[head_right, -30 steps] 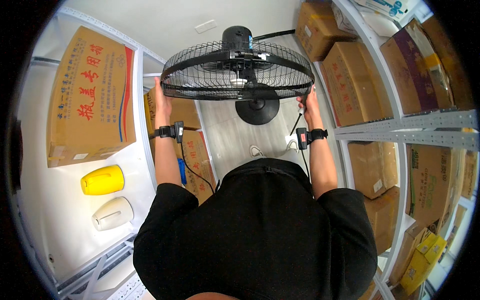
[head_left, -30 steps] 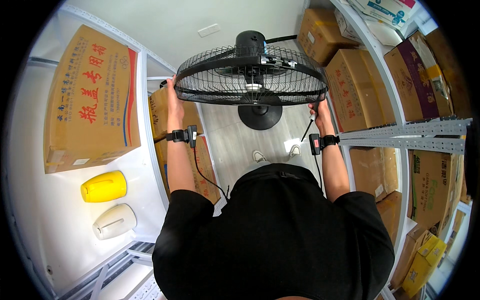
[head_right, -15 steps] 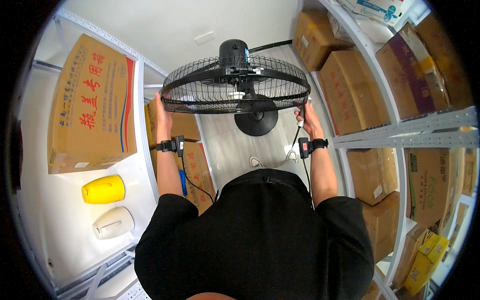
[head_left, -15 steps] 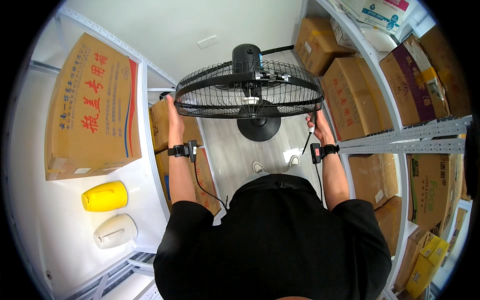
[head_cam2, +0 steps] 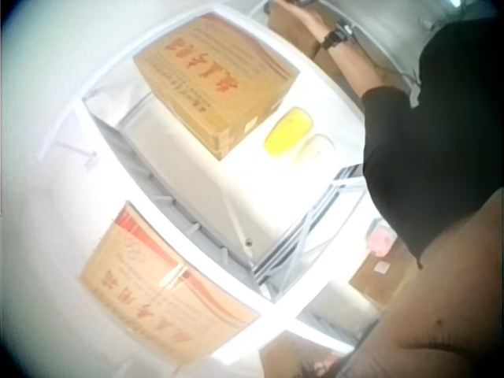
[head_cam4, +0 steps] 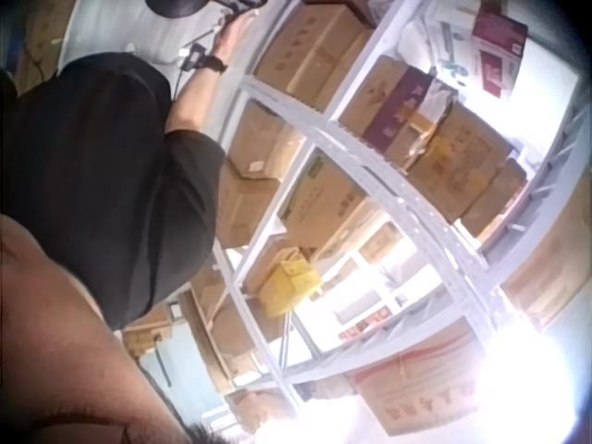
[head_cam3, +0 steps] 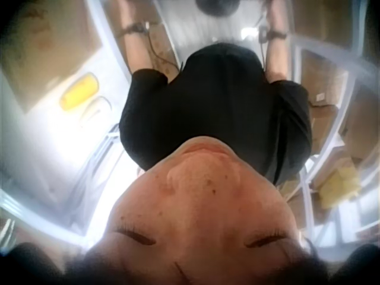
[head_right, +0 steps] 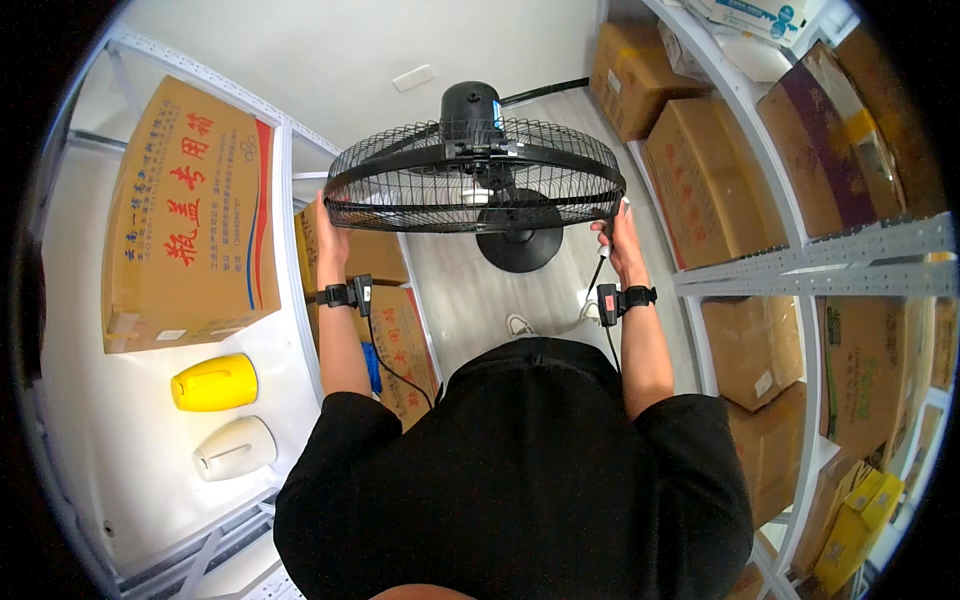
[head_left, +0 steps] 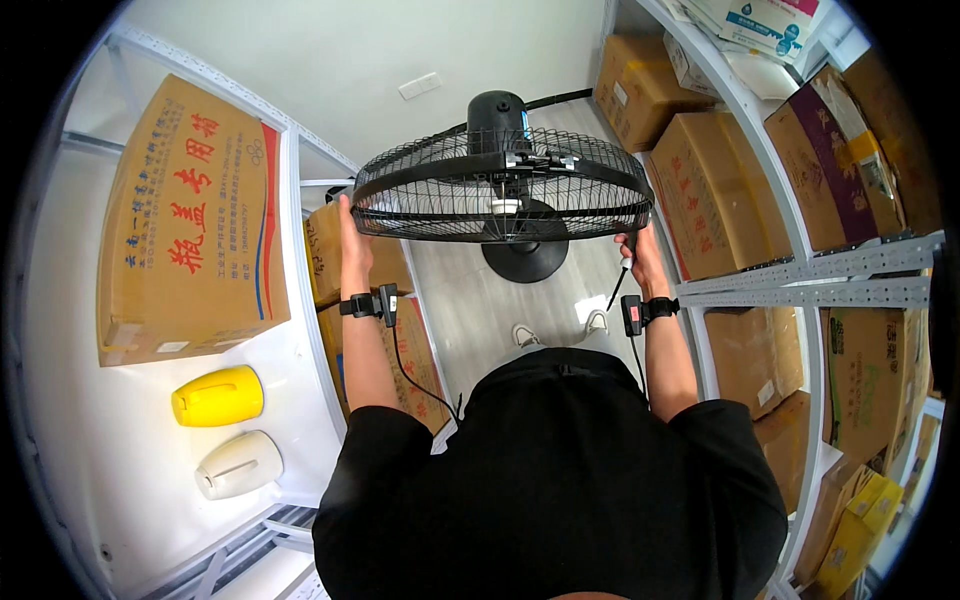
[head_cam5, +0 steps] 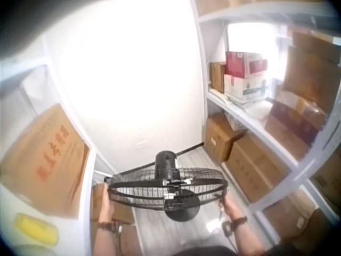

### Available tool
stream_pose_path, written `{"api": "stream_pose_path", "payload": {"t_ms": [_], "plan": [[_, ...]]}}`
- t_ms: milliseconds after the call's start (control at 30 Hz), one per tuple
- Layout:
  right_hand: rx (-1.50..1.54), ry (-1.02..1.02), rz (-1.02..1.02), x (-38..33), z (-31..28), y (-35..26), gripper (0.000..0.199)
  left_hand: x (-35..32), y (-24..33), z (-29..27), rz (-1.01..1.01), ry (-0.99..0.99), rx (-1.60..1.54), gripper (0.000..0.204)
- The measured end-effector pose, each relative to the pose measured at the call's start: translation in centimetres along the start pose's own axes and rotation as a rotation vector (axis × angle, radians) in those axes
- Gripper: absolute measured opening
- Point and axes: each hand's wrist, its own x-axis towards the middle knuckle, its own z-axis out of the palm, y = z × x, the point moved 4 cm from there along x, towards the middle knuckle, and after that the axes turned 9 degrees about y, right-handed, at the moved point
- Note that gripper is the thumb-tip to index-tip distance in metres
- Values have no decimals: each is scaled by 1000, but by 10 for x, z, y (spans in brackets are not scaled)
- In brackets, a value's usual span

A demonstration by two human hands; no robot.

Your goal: The person assembles a standing fan by attaching the front grille and securing it with a screw. They then use a screwdriver to tighten screws on the fan's neck and base, ensuring the components are firmly connected.

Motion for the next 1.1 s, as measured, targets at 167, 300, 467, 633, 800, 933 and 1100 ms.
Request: {"api": "stream_pose_path", "payload": {"t_ms": [167, 300, 467, 633, 800, 933, 1100], "plan": [[36, 65, -11, -18, 2, 1, 44, 11, -6, -2, 80, -28, -93, 52], [68, 73, -37, -31, 2, 9, 43, 26, -21, -20, 34, -80, -82, 64], [65, 51, -32, -37, -4, 13, 42, 9, -29, -18, 30, -88, -48, 73], [39, 54, 0, -31, -5, 17, 44, 8, -45, -37, 28, -76, -36, 74], [42, 2, 67, -22, -7, 26, 49, -8, -60, -52, -45, 5, -39, 67], [76, -52, 176, -14, -9, 42, 51, -29, -65, -59, -28, 112, -92, 62], [131, -150, 330, -3, -14, 65, 49, -75, -72, -85, -54, 119, -68, 61]]}}
